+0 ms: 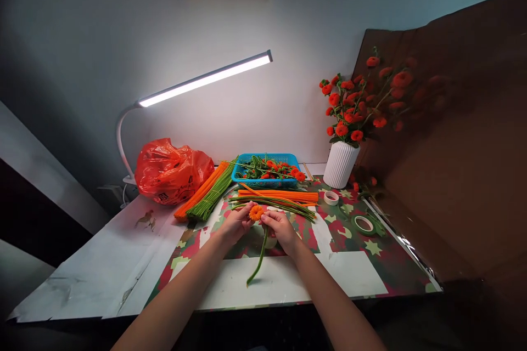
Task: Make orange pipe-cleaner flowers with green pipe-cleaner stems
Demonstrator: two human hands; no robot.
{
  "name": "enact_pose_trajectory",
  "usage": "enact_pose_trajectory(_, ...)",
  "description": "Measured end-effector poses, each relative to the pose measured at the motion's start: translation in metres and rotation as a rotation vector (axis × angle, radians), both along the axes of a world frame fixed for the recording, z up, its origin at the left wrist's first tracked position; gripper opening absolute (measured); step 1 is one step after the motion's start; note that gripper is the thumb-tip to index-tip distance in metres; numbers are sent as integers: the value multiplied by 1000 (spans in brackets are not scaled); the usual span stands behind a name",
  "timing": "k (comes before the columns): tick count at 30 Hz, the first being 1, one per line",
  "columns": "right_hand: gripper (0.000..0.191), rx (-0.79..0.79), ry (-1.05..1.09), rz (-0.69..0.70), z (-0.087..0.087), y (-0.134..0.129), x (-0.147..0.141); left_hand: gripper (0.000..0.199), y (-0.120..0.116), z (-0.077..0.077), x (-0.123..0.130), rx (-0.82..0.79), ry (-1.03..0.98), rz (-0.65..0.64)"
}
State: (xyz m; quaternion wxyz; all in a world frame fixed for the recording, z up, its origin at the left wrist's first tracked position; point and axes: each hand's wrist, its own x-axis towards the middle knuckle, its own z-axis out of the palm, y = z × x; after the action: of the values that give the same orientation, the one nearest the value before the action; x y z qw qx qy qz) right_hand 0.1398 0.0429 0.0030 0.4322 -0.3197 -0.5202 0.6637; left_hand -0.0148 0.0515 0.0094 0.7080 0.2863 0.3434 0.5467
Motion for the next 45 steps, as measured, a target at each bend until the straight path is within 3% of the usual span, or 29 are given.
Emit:
enact_pose_trajectory(5,34,-73,110,6,6,-4,-1,22,1,0,4,-27,-41,111)
enact_pose_trajectory(8,36,-93,93,47,7,-6,-2,27,0,1,5,9,-6,115)
enact_pose_trajectory(14,39,-18,57,-11,3,-3,-1,31,-4,5,5,66,31,-3)
enact_pose_trajectory(21,38,63,-1,-85,6,-4,-2,32,-11,9,5,211,71,-30)
enact_pose_trajectory(24,37,154,-62,-174,6,-5,-3,32,-11,7,5,243,99,39)
enact_pose_trajectory(27,36,214,-82,-233,4,-6,-5,34,-8,3,5,184,68,126)
enact_pose_trajectory(31,36,232,-99,-315,3,-5,-5,33,-4,1,6,60,-18,146)
enact_pose_trajectory(38,31,190,-24,-229,3,-6,-1,38,-7,2,7,8,-84,28)
enact_pose_trajectory(41,25,373,-107,-371,7,-7,4,43,-8,2,7,36,-72,-95)
enact_pose_trajectory(45,18,880,-372,-586,14,-9,16,47,-10,6,7,48,-65,-168)
